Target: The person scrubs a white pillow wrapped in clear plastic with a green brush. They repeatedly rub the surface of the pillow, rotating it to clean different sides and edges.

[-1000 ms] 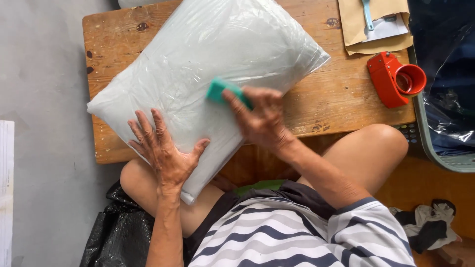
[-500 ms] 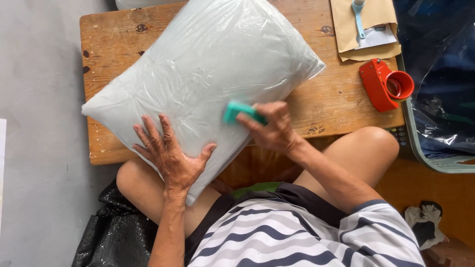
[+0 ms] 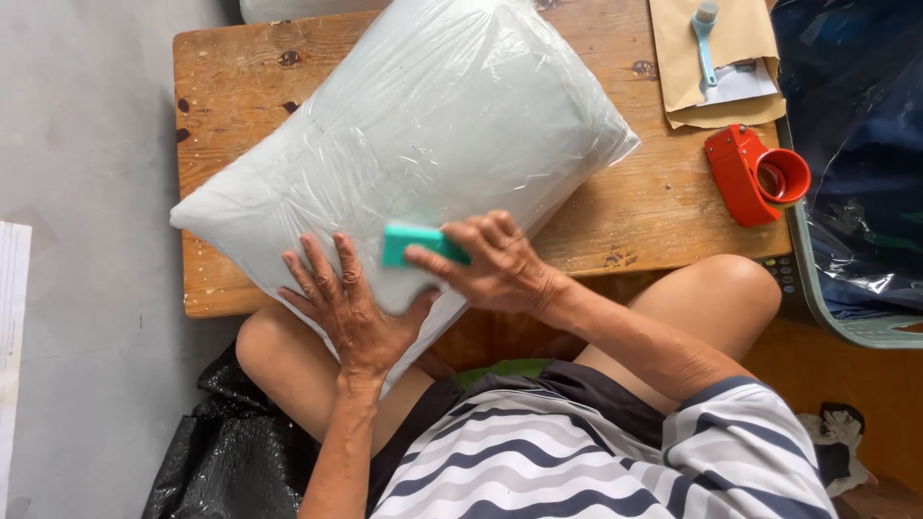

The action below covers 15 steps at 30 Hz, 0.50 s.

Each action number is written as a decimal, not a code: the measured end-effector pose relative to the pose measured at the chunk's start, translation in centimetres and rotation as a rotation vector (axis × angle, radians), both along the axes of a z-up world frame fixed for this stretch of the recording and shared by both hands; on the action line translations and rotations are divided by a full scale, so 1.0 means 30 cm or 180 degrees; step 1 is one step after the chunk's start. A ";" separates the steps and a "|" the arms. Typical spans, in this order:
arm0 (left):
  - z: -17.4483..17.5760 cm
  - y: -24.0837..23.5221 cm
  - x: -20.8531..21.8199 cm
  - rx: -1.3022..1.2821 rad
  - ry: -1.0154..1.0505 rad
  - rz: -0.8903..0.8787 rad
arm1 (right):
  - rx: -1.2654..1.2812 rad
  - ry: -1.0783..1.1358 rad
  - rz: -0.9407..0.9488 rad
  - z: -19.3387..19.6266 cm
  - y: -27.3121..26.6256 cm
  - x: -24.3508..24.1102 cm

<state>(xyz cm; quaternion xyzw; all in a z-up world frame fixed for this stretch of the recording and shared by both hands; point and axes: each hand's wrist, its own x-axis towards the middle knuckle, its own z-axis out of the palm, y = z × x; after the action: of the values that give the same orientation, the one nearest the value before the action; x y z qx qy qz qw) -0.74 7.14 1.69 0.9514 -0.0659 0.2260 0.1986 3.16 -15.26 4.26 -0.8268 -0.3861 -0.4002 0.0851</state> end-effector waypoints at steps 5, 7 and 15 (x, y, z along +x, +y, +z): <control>-0.010 0.009 0.017 0.0054 0.0153 0.0030 | 0.0458 -0.0032 -0.1583 -0.103 -0.260 0.233; -0.009 0.003 0.021 0.0060 0.0146 0.0011 | 0.0599 0.0234 -0.1822 -0.122 -0.355 0.281; 0.125 0.010 0.037 -0.0038 0.0262 -0.0060 | 0.0901 0.0662 -0.1951 -0.122 -0.374 0.281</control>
<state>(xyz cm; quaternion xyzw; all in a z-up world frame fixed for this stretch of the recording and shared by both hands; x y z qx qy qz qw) 0.36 7.45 5.44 0.9580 -0.0652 0.1852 0.2089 11.59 -26.47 0.60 -0.9206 -0.0500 -0.3703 0.1135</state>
